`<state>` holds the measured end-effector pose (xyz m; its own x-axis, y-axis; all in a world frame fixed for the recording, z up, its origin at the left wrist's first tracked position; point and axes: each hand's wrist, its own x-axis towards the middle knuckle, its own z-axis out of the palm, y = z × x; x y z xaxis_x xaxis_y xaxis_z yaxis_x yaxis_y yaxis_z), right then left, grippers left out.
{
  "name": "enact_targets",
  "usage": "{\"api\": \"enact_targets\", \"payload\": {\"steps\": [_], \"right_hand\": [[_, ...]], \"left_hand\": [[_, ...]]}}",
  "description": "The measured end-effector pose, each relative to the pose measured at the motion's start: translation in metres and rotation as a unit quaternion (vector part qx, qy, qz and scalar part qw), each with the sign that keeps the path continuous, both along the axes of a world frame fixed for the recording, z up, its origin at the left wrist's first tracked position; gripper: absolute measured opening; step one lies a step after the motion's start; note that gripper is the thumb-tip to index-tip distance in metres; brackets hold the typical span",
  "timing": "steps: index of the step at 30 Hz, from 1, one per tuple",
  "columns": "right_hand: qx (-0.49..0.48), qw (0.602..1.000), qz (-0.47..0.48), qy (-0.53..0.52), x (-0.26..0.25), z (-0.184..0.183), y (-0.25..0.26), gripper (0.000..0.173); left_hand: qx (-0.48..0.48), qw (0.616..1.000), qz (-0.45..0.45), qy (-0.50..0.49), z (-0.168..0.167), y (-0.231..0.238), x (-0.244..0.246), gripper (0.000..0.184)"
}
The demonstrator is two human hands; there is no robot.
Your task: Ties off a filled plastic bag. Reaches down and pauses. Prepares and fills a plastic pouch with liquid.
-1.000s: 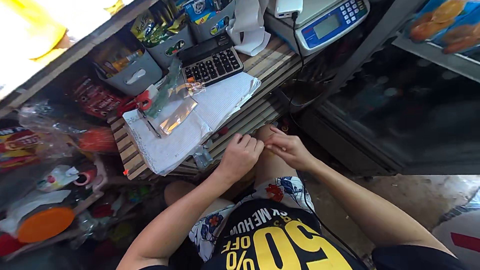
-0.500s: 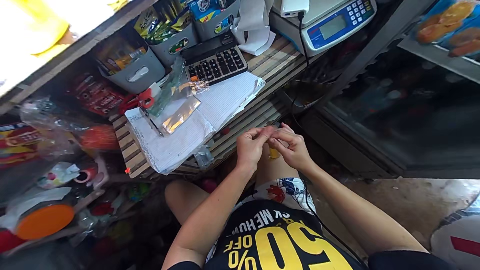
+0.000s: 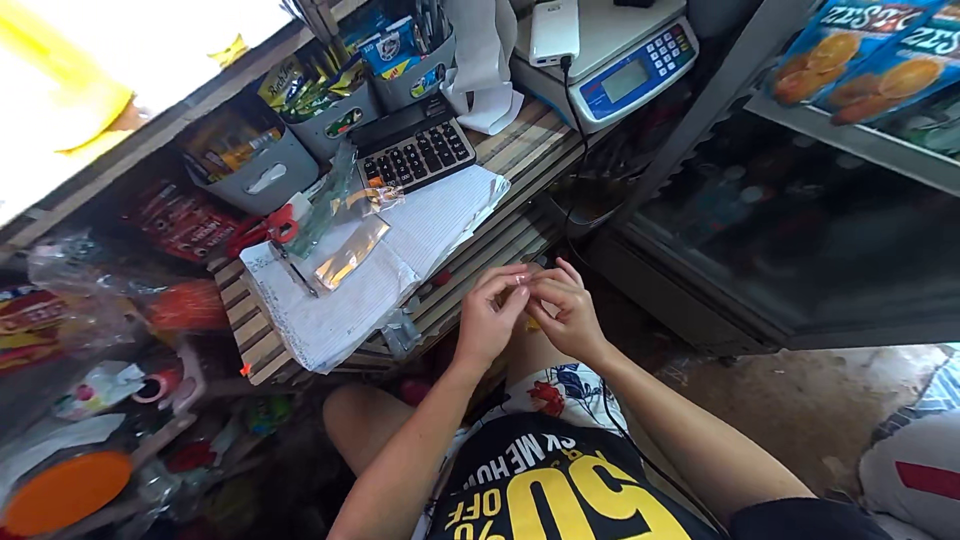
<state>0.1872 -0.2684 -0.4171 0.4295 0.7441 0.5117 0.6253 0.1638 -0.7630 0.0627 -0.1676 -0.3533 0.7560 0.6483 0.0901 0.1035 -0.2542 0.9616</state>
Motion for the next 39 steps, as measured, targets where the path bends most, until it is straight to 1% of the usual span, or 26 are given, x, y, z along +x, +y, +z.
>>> {"api": "enact_targets", "payload": {"steps": [1, 2, 4, 6, 8, 10, 11, 12, 13, 14, 16, 17, 18, 19, 20, 21, 24, 27, 29, 30, 32, 34, 35, 36, 37, 39], "right_hand": [[0.002, 1.000, 0.007, 0.001, -0.001, -0.001, -0.001, 0.019], [0.005, 1.000, 0.015, 0.001, -0.002, -0.001, -0.001, 0.019], [0.003, 0.999, 0.032, 0.008, 0.001, 0.001, -0.004, 0.019], [-0.007, 0.999, 0.042, 0.020, 0.008, 0.004, -0.006, 0.022], [-0.012, 0.999, 0.040, 0.016, 0.013, 0.004, -0.008, 0.022], [-0.017, 0.999, 0.029, 0.006, 0.011, 0.003, -0.008, 0.022], [-0.015, 1.000, 0.023, 0.000, 0.008, 0.003, -0.006, 0.022], [-0.010, 1.000, 0.015, -0.004, 0.005, 0.003, -0.004, 0.021], [-0.003, 1.000, 0.006, -0.008, 0.002, 0.003, -0.002, 0.021], [0.003, 1.000, -0.004, -0.010, -0.001, 0.003, 0.000, 0.020], [0.015, 1.000, -0.015, -0.015, -0.005, 0.005, 0.002, 0.019], [0.025, 0.999, -0.018, -0.016, -0.007, 0.007, 0.002, 0.019], [0.031, 0.999, -0.017, -0.020, -0.009, 0.009, 0.001, 0.019], [0.037, 0.999, -0.015, -0.022, -0.010, 0.012, 0.000, 0.018], [0.043, 0.999, -0.010, -0.019, -0.010, 0.014, -0.001, 0.018], [0.047, 0.999, 0.000, -0.008, -0.009, 0.017, -0.002, 0.019], [0.043, 0.996, 0.062, 0.049, -0.001, 0.034, -0.007, 0.019], [0.034, 0.989, 0.105, 0.095, 0.000, 0.052, -0.009, 0.016], [0.037, 0.988, 0.116, 0.096, 0.000, 0.061, -0.010, 0.016], [0.038, 0.990, 0.115, 0.078, 0.000, 0.066, -0.011, 0.015], [0.040, 0.993, 0.109, 0.024, 0.002, 0.078, -0.012, 0.015], [0.042, 0.992, 0.114, -0.018, 0.006, 0.089, -0.012, 0.014], [0.042, 0.991, 0.119, -0.036, 0.008, 0.094, -0.012, 0.014], [0.045, 0.990, 0.125, -0.049, 0.010, 0.098, -0.011, 0.014], [0.051, 0.988, 0.133, -0.060, 0.012, 0.102, -0.011, 0.014], [0.077, 0.983, 0.154, -0.068, 0.014, 0.103, -0.009, 0.014]], "left_hand": [[-0.130, 0.990, 0.036, -0.033, 0.001, -0.005, 0.003, 0.009], [-0.204, 0.976, 0.062, -0.052, 0.000, -0.007, 0.004, 0.007], [-0.226, 0.970, 0.039, -0.076, -0.006, -0.004, -0.001, 0.009], [-0.109, 0.990, -0.059, -0.066, -0.010, 0.011, -0.015, 0.009], [0.118, 0.985, -0.126, -0.029, -0.011, 0.026, -0.027, 0.016], [0.363, 0.926, -0.105, 0.000, -0.013, 0.031, -0.030, 0.026], [0.436, 0.897, -0.077, 0.008, -0.015, 0.029, -0.028, 0.026], [0.463, 0.885, -0.046, 0.016, -0.017, 0.025, -0.024, 0.024], [0.446, 0.895, -0.016, 0.021, -0.018, 0.018, -0.019, 0.025], [0.382, 0.924, 0.011, 0.019, -0.018, 0.010, -0.013, 0.025], [0.149, 0.987, 0.058, -0.021, -0.011, -0.006, -0.001, 0.019], [0.025, 0.995, 0.087, -0.050, -0.006, -0.012, 0.004, 0.014], [-0.080, 0.988, 0.114, -0.069, -0.001, -0.015, 0.009, 0.009], [-0.151, 0.977, 0.126, -0.080, 0.004, -0.016, 0.010, 0.006], [-0.185, 0.972, 0.114, -0.089, 0.009, -0.014, 0.009, 0.006], [-0.183, 0.975, 0.082, -0.096, 0.012, -0.010, 0.005, 0.008], [-0.041, 0.994, -0.052, -0.089, 0.030, 0.012, -0.012, 0.008], [0.159, 0.974, -0.146, -0.065, 0.059, 0.026, -0.021, 0.003], [0.313, 0.933, -0.174, -0.023, 0.081, 0.030, -0.024, 0.003], [0.389, 0.902, -0.186, -0.011, 0.091, 0.030, -0.026, 0.004], [0.528, 0.824, -0.206, -0.001, 0.106, 0.031, -0.028, 0.016], [0.608, 0.764, -0.214, 0.024, 0.122, 0.030, -0.031, 0.016], [0.622, 0.751, -0.216, 0.050, 0.133, 0.028, -0.032, 0.014], [0.610, 0.757, -0.222, 0.075, 0.144, 0.025, -0.033, 0.012], [0.563, 0.788, -0.232, 0.092, 0.150, 0.026, -0.034, 0.013], [0.398, 0.882, -0.245, 0.067, 0.143, 0.035, -0.036, 0.019]]}}
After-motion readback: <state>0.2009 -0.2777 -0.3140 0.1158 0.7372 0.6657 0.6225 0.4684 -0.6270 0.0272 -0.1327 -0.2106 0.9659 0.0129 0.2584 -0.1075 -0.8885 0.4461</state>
